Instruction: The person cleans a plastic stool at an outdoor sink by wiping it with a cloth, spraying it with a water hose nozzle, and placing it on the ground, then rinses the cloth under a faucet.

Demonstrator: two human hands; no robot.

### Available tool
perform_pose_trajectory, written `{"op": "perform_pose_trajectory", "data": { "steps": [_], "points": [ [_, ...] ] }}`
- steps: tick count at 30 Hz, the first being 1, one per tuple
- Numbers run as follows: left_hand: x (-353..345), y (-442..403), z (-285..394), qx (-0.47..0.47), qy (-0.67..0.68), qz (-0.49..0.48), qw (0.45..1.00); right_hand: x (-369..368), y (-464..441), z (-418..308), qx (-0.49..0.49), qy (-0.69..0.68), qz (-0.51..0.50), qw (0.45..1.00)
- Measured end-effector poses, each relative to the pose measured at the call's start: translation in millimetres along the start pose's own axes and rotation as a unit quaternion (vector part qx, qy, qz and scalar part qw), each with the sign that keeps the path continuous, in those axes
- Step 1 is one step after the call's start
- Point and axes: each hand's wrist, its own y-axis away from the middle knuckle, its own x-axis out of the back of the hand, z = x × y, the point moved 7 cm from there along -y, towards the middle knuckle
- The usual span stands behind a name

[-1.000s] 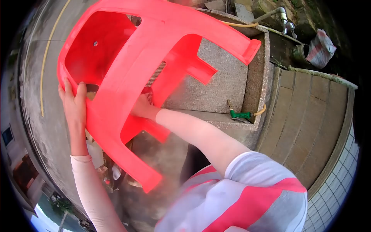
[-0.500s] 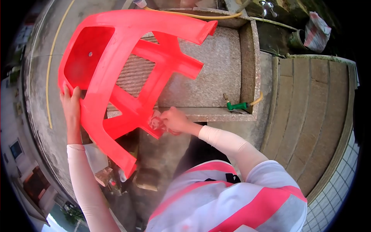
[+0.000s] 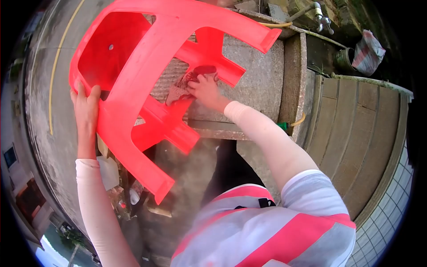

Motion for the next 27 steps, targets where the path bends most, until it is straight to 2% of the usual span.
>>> {"op": "perform_pose_trajectory", "data": {
  "steps": [1,3,5,8,9,10,14,15,17,18,21,22,23,24,25,27],
  "points": [
    [-2.2,2.2,7.4,0.008,0.006,-0.005,1.000,-3.9,-5.5,28.4,-0.058,0.035,-0.043,0.997],
    [-3.3,-5.1,12.4,0.017,0.005,0.008,1.000,-9.0,-19.7,41.7,-0.117,0.060,-0.064,0.989],
    [-11.9,-13.8,10.6,0.024,-0.011,0.032,0.999,4.0,-24.4,9.6,-0.173,0.017,-0.153,0.973],
    [-11.4,-10.0,20.2,0.036,0.016,0.018,0.999,-15.3,-4.6,-88.9,-0.049,-0.079,-0.119,0.988],
    [-11.2,-9.5,20.7,0.044,0.023,0.016,0.999,3.3,0.7,-119.2,-0.001,-0.083,-0.104,0.991],
    [-9.3,-7.9,21.1,0.042,0.016,0.019,0.999,-0.7,4.8,-144.5,0.053,-0.094,-0.047,0.993],
    [-3.4,-2.4,19.3,0.041,-0.005,0.019,0.999,-6.5,-3.9,-102.7,0.110,-0.070,-0.073,0.989],
    [-2.7,-2.3,18.6,0.042,-0.005,0.016,0.999,-6.8,-13.1,-79.0,0.072,-0.073,-0.057,0.993],
    [-1.9,1.0,13.0,0.038,0.007,0.014,0.999,-12.0,-32.5,-25.5,-0.021,-0.026,-0.111,0.993],
    [-0.4,2.6,8.4,0.037,0.011,0.013,0.999,-19.4,-38.2,5.1,-0.086,-0.017,-0.070,0.994],
    [3.3,10.4,12.9,0.036,0.038,0.027,0.998,-25.6,-47.5,46.5,-0.181,-0.016,-0.067,0.981],
    [3.8,9.6,12.1,0.029,0.027,0.043,0.998,-25.4,-49.6,44.6,-0.157,-0.003,-0.083,0.984],
    [1.9,16.3,14.4,0.029,0.189,0.065,0.979,-24.6,-48.3,40.0,-0.133,0.011,-0.098,0.986],
    [-1.6,32.3,18.6,0.026,0.345,0.087,0.934,-22.5,-48.3,34.7,-0.109,0.025,-0.113,0.987],
    [-5.4,47.2,13.8,0.019,0.491,0.105,0.865,-19.4,-49.0,31.5,-0.100,0.028,-0.119,0.987],
    [-81.9,81.9,-59.3,0.098,0.655,0.042,0.748,-15.4,-44.4,26.0,-0.092,0.033,-0.136,0.986]
  ]
}}
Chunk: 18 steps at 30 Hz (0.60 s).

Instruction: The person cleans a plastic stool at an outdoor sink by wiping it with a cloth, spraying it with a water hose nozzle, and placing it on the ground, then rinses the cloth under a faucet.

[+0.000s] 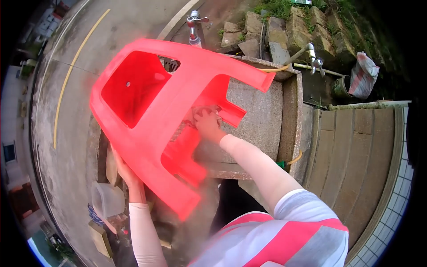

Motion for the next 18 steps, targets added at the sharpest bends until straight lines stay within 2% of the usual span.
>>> {"op": "perform_pose_trajectory", "data": {
  "steps": [2,5,7,10,15,17,18],
  "points": [
    [23.7,61.1,-67.7,0.074,-0.054,0.009,0.996,-0.7,0.7,-5.6,0.016,0.008,0.002,1.000],
    [8.7,101.9,-85.3,0.129,0.007,0.024,0.991,1.5,2.4,-9.0,0.031,0.012,-0.003,0.999],
    [-1.2,101.9,-66.9,0.117,0.030,0.029,0.992,6.7,6.2,-14.2,0.036,0.009,0.007,0.999],
    [-13.8,85.2,-17.3,0.063,0.044,0.028,0.997,34.5,19.2,-30.6,0.021,-0.033,-0.041,0.998],
    [-42.5,59.4,84.0,-0.027,0.031,-0.023,0.999,49.4,38.0,-93.3,0.071,-0.143,-0.069,0.985],
    [-38.2,52.6,103.5,-0.050,0.008,-0.095,0.994,68.8,51.3,-115.1,0.057,-0.220,-0.026,0.973],
    [-43.6,54.9,113.9,-0.043,-0.035,-0.076,0.996,80.2,57.7,-124.0,0.051,-0.259,-0.008,0.964]
  ]
}}
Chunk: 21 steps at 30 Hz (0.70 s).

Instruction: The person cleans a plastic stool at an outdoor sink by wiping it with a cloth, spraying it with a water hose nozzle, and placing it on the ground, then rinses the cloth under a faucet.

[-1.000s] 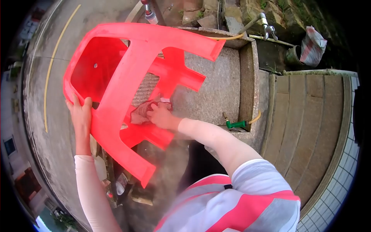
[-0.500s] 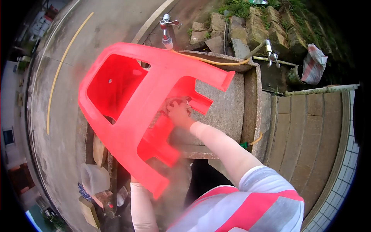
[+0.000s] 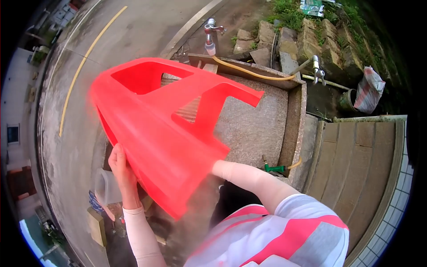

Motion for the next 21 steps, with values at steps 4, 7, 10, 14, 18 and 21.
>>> {"op": "perform_pose_trajectory", "data": {
  "steps": [4,7,10,14,18,21],
  "points": [
    [-38.5,-13.1,33.1,0.063,-0.133,0.023,0.989,-77.7,0.3,-30.6,0.208,-0.418,-0.138,0.873],
    [-71.6,-22.5,28.3,0.065,-0.266,0.002,0.962,-52.8,2.1,-45.0,0.095,-0.349,-0.075,0.929],
    [-110.5,-30.3,28.5,0.056,-0.411,-0.024,0.910,-61.6,-1.1,-28.8,-0.015,-0.308,-0.039,0.950],
    [-134.8,-18.8,21.2,-0.134,-0.524,-0.152,0.827,-97.6,5.5,15.1,-0.119,-0.423,-0.020,0.898],
    [-148.0,-1.6,17.7,-0.265,-0.527,-0.294,0.752,-50.4,29.2,34.9,-0.135,-0.495,0.144,0.846],
    [-151.3,-4.8,15.0,-0.260,-0.537,-0.291,0.748,-30.7,27.4,30.6,-0.014,-0.293,0.221,0.930]
  ]
}}
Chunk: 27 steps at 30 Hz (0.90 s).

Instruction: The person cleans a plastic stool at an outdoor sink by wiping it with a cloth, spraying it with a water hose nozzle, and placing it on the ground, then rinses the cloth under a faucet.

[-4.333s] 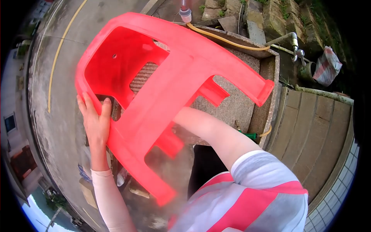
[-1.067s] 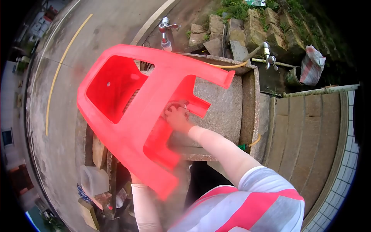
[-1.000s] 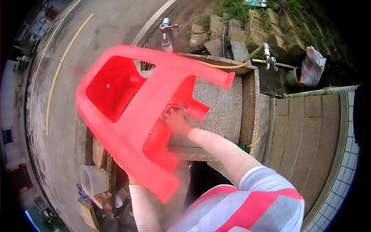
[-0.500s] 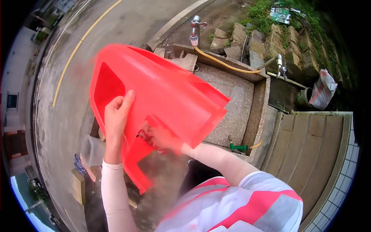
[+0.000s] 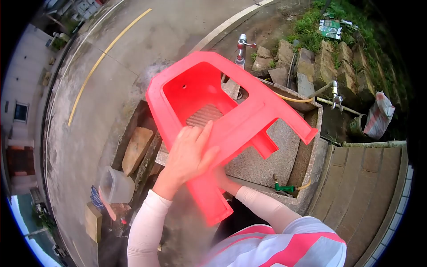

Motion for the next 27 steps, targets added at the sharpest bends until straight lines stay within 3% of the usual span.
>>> {"op": "perform_pose_trajectory", "data": {
  "steps": [1,3,7,13,15,17,19,27],
  "points": [
    [1.7,2.3,-3.5,0.005,0.012,0.002,1.000,-1.0,-4.2,-6.0,0.075,0.107,-0.002,0.991],
    [3.0,11.4,-8.2,0.004,0.026,-0.007,1.000,-17.7,-19.2,-3.9,0.134,0.191,-0.022,0.972],
    [6.3,18.0,-12.9,0.002,0.037,-0.024,0.999,-71.7,-81.7,27.5,0.079,0.179,-0.087,0.977],
    [1.2,7.7,-16.2,0.003,0.031,-0.025,0.999,-127.9,-219.0,45.2,0.006,0.208,-0.016,0.978],
    [-4.5,1.3,-14.3,0.011,0.026,-0.026,0.999,-152.6,-224.0,63.5,0.067,0.262,-0.239,0.933],
    [-8.3,1.7,-13.0,0.025,0.019,-0.031,0.999,-137.7,-192.1,66.3,0.057,0.252,-0.296,0.920],
    [-7.0,-0.3,-10.2,0.004,0.029,0.009,1.000,-114.0,-147.2,59.2,0.029,0.235,-0.277,0.931],
    [-13.2,1.3,-8.5,0.027,0.010,0.013,1.000,-50.6,16.9,36.4,0.001,0.205,-0.283,0.937]
  ]
}}
